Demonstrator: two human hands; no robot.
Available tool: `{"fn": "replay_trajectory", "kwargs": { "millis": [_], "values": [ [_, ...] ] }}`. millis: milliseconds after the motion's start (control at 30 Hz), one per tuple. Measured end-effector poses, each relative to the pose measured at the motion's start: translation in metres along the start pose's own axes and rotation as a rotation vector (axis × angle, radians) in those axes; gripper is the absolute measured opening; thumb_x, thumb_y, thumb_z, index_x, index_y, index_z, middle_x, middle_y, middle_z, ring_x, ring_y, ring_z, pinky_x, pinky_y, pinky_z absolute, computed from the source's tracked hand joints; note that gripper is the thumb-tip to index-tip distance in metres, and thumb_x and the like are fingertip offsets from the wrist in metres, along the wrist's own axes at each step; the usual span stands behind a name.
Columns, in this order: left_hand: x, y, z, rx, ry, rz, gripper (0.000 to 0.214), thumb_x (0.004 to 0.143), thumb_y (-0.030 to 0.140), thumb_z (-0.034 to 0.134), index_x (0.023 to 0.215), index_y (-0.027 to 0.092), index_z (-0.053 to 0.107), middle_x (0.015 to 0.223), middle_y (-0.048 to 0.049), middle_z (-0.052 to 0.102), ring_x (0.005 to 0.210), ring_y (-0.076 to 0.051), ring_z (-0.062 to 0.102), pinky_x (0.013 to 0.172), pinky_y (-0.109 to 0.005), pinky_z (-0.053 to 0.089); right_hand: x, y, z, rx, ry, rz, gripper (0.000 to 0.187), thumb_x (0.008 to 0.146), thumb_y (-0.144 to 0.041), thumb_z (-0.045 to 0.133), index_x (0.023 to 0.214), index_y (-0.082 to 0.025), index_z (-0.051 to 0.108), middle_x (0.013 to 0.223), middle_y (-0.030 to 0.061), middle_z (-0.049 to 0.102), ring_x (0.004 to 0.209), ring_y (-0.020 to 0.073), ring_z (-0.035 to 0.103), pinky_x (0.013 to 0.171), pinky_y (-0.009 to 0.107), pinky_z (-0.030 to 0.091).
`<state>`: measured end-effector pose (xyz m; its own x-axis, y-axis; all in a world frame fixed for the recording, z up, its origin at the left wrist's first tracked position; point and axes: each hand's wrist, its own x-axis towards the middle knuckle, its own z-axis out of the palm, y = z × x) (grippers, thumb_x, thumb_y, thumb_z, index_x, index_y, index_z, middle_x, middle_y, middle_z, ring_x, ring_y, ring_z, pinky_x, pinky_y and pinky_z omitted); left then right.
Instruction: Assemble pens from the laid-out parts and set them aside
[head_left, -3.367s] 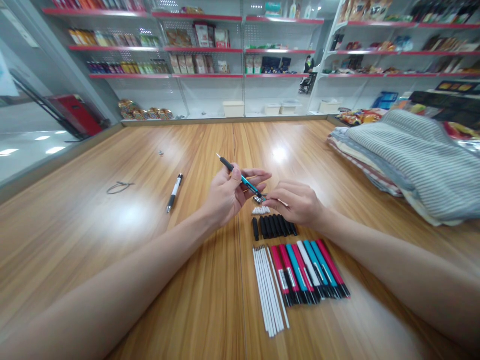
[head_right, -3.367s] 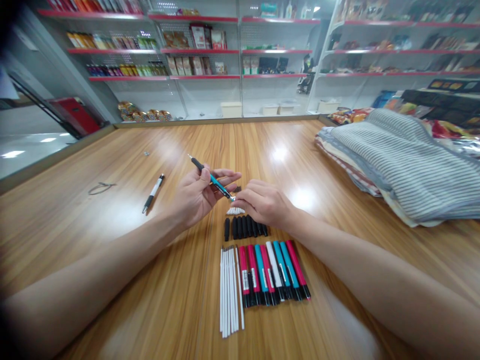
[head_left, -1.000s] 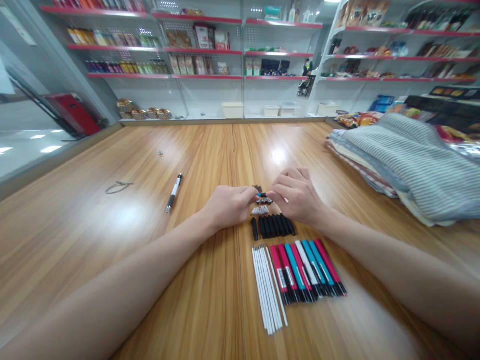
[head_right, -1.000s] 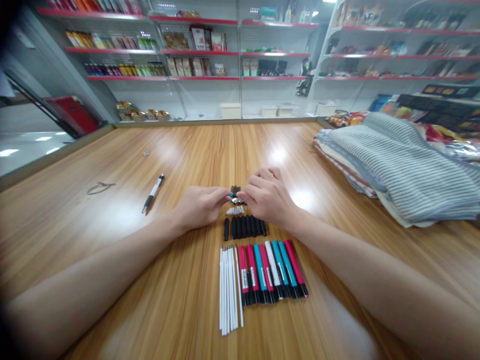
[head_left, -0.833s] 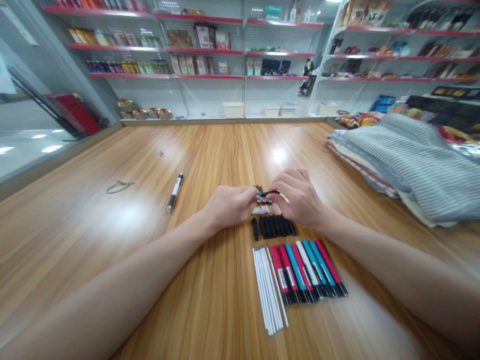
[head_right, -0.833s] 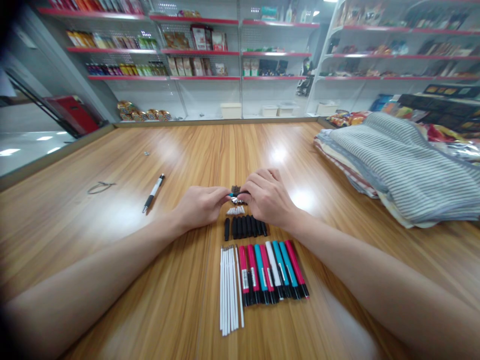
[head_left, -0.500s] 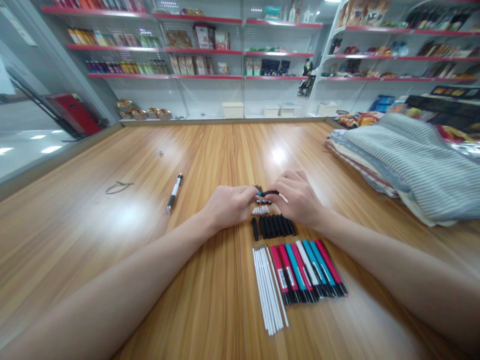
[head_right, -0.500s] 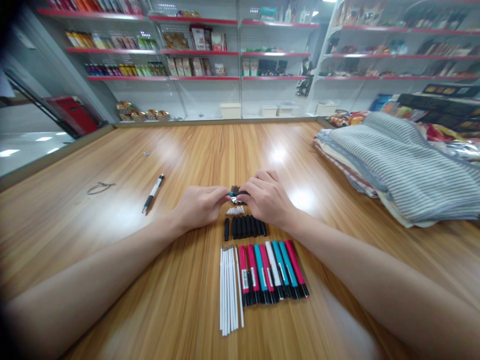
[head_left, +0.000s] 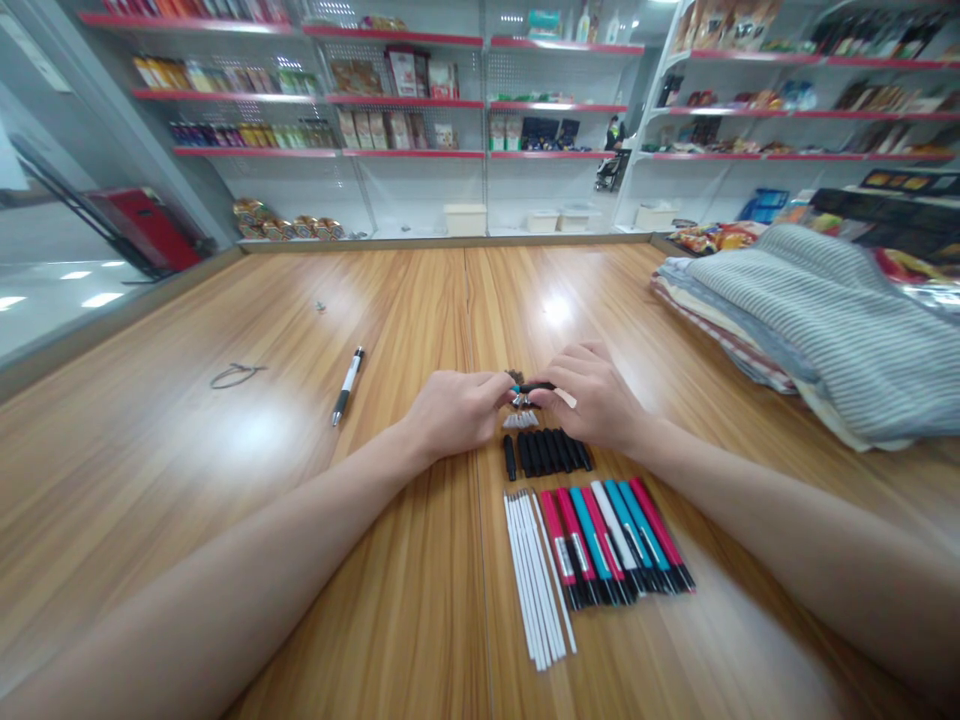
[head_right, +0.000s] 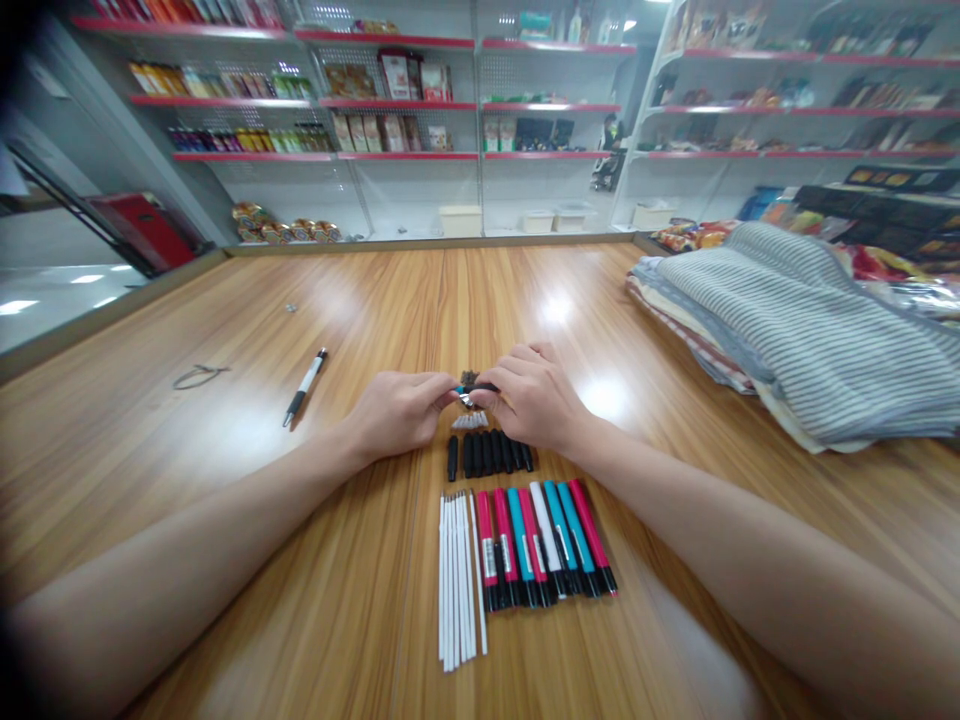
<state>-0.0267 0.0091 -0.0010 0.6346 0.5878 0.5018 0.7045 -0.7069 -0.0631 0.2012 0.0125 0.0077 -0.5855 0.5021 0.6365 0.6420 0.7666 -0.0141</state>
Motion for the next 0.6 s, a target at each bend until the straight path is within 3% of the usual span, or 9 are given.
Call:
{"fn": "replay_trajectory", "kwargs": {
  "millis": [133, 267, 433, 600],
  "values": [
    [-0.0003, 0.0004, 0.0004, 0.006, 0.003, -0.003, 0.012, 0.089, 0.024, 0.047, 0.082, 0.019, 0.056, 0.076, -0.0008, 0.069, 0.060, -0.014, 0.060, 0.048, -0.027, 0.022, -0.0002, -0.0002, 0.0006, -0.011, -0.010, -0.009, 0.025, 0.093, -0.034, 0.053, 0.079, -0.016, 0.062, 0.075, 0.0032, 0.064, 0.079, 0.0162, 0.052, 0.081, 0.035, 0.030],
    [-0.0005, 0.0004, 0.0014, 0.007, -0.003, -0.011, 0.014, 0.090, 0.024, 0.045, 0.082, 0.018, 0.055, 0.075, -0.0015, 0.068, 0.060, -0.014, 0.060, 0.048, -0.026, 0.023, 0.0000, -0.0001, 0.0006, 0.009, 0.020, 0.008, 0.021, 0.091, -0.036, 0.057, 0.088, -0.016, 0.062, 0.084, 0.0045, 0.065, 0.084, 0.0172, 0.053, 0.083, 0.035, 0.031],
    [-0.0006, -0.0004, 0.0026, 0.001, 0.003, -0.007, 0.014, 0.090, 0.024, 0.045, 0.084, 0.019, 0.056, 0.076, -0.0020, 0.069, 0.061, -0.014, 0.060, 0.048, -0.025, 0.025, -0.0002, 0.0002, 0.0015, -0.006, -0.027, 0.019, 0.028, 0.095, -0.037, 0.051, 0.080, -0.017, 0.062, 0.076, 0.0032, 0.064, 0.080, 0.0162, 0.052, 0.081, 0.034, 0.030],
    [-0.0003, -0.0007, 0.0020, -0.007, 0.003, -0.006, 0.014, 0.090, 0.023, 0.045, 0.083, 0.018, 0.056, 0.073, -0.0015, 0.067, 0.060, -0.014, 0.058, 0.048, -0.025, 0.025, 0.0001, -0.0010, 0.0011, 0.023, 0.004, 0.030, 0.024, 0.094, -0.037, 0.053, 0.088, -0.016, 0.063, 0.083, 0.0042, 0.066, 0.084, 0.0170, 0.053, 0.082, 0.033, 0.032]
  ]
}}
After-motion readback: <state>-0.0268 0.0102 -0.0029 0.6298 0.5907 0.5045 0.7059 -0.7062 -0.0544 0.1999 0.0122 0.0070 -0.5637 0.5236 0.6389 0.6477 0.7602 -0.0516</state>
